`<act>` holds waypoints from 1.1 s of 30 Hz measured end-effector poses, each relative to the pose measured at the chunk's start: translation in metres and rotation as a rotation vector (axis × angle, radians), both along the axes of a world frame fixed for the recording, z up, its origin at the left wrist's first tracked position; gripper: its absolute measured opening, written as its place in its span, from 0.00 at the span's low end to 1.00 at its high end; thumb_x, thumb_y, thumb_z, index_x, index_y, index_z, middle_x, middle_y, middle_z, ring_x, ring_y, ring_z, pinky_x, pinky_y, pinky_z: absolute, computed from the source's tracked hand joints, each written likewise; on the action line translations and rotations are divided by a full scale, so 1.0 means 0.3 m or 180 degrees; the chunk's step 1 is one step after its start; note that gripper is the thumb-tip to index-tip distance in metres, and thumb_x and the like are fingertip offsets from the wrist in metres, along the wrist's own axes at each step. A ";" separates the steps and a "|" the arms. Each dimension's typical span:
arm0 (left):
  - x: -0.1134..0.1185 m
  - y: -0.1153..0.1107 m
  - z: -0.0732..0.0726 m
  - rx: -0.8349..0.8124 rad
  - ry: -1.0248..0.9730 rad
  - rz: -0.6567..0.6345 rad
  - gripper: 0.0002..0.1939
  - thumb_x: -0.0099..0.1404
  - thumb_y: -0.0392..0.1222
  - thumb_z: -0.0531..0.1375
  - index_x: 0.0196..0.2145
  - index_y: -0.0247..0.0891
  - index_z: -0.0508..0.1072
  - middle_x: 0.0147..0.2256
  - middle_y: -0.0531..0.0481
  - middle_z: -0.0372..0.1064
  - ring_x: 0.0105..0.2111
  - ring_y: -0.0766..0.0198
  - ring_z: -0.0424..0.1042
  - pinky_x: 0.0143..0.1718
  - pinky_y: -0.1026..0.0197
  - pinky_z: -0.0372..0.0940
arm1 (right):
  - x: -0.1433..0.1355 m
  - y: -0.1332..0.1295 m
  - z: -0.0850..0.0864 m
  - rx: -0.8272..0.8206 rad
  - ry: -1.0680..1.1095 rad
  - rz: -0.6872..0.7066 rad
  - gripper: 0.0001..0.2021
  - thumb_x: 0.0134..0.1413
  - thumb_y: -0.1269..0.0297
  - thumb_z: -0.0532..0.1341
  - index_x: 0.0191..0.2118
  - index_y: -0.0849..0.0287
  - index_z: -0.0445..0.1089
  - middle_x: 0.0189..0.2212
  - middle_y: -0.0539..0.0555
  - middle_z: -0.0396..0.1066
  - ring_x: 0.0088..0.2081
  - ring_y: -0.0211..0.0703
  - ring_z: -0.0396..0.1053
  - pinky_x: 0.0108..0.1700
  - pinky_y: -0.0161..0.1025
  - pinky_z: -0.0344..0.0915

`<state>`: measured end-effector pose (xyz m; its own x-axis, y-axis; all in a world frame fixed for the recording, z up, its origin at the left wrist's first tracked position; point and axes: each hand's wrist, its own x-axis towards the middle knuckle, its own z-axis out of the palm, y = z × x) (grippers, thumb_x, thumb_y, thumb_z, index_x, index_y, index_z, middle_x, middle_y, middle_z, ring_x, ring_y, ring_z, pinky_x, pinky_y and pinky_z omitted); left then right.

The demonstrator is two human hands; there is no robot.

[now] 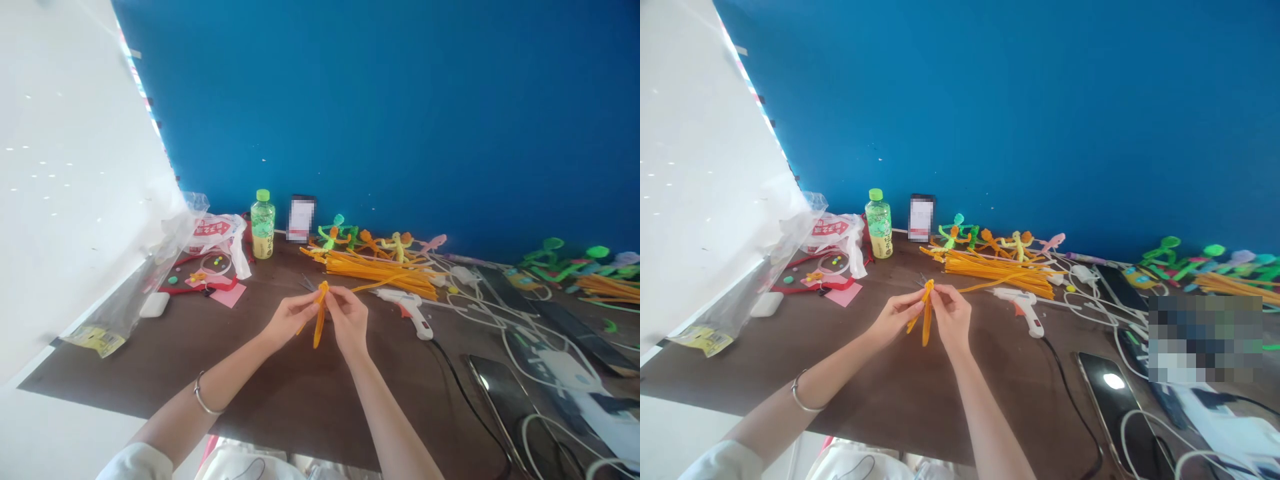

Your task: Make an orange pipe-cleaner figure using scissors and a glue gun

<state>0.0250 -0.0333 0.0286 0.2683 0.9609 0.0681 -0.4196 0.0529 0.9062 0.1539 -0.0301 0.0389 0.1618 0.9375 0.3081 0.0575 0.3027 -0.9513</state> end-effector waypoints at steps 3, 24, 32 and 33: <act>-0.003 0.009 -0.016 0.0059 0.0076 0.0047 0.19 0.52 0.45 0.63 0.43 0.40 0.74 0.42 0.46 0.71 0.43 0.58 0.67 0.48 0.54 0.61 | -0.005 -0.001 0.006 -0.0164 0.0070 0.0137 0.10 0.45 0.59 0.62 0.34 0.58 0.69 0.29 0.53 0.71 0.30 0.41 0.69 0.31 0.38 0.68; -0.019 0.039 -0.046 0.0481 0.0332 0.0297 0.10 0.53 0.43 0.62 0.34 0.37 0.76 0.45 0.44 0.64 0.46 0.58 0.65 0.48 0.56 0.61 | 0.013 0.028 -0.021 -0.0710 0.0646 0.0963 0.09 0.40 0.62 0.66 0.28 0.58 0.68 0.25 0.47 0.68 0.28 0.36 0.66 0.33 0.36 0.65; 0.001 0.017 -0.026 0.0803 0.0898 0.0622 0.11 0.53 0.42 0.62 0.35 0.36 0.72 0.38 0.44 0.70 0.40 0.59 0.69 0.39 0.57 0.67 | 0.002 0.023 -0.023 -0.0574 0.1030 0.1012 0.11 0.42 0.64 0.65 0.31 0.55 0.63 0.29 0.48 0.69 0.29 0.37 0.68 0.32 0.35 0.65; 0.001 0.016 -0.026 0.0834 0.0971 0.0635 0.12 0.54 0.42 0.61 0.36 0.36 0.72 0.39 0.44 0.69 0.40 0.59 0.69 0.37 0.58 0.68 | 0.000 0.022 -0.023 -0.0542 0.1052 0.0990 0.12 0.43 0.64 0.65 0.32 0.54 0.61 0.28 0.47 0.69 0.28 0.37 0.68 0.31 0.35 0.65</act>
<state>0.0252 -0.0286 0.0208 0.1249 0.9568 0.2625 -0.1098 -0.2497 0.9621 0.1538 -0.0234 0.0321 -0.0708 0.9896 0.1255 -0.3248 0.0961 -0.9409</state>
